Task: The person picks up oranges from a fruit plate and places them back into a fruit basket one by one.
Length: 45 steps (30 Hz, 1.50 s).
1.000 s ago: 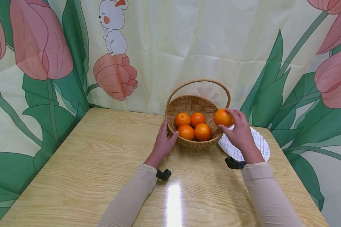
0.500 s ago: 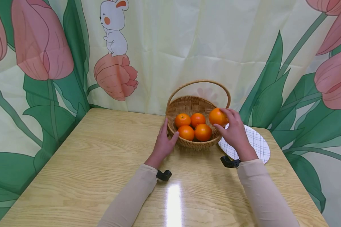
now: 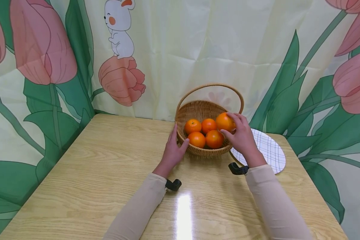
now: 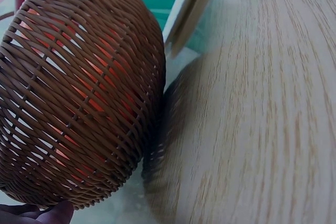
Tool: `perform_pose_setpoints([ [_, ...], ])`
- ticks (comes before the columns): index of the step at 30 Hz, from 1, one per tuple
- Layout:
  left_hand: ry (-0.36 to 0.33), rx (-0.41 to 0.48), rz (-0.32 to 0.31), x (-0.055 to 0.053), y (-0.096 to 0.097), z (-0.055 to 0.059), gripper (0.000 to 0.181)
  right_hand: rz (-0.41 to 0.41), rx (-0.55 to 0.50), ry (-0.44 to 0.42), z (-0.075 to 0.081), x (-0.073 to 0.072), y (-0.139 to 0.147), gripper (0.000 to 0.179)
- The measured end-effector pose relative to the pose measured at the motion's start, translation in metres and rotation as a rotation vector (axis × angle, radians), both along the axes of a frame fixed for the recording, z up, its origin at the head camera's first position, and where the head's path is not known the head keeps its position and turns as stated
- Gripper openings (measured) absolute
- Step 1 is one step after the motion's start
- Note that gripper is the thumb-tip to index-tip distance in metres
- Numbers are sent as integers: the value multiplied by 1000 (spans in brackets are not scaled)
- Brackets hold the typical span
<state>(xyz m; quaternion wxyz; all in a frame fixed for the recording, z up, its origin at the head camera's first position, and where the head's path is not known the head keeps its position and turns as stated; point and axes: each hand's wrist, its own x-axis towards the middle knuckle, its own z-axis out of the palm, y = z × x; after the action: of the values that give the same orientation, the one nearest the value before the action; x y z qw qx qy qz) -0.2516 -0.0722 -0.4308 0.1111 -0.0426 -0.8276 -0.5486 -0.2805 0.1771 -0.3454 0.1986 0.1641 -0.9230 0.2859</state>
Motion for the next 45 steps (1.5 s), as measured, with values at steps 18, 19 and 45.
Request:
perform_pose_setpoints([
  [18, 1, -11, -1, -2, -2, -2, 78, 11, 32, -44, -1, -7, -22, 62],
  [19, 1, -12, -1, -2, -2, -2, 78, 13, 32, -46, -2, -8, -23, 62],
  [45, -5, -37, 19, -4, -1, -3, 78, 35, 120, -115, -6, -15, -47, 65],
])
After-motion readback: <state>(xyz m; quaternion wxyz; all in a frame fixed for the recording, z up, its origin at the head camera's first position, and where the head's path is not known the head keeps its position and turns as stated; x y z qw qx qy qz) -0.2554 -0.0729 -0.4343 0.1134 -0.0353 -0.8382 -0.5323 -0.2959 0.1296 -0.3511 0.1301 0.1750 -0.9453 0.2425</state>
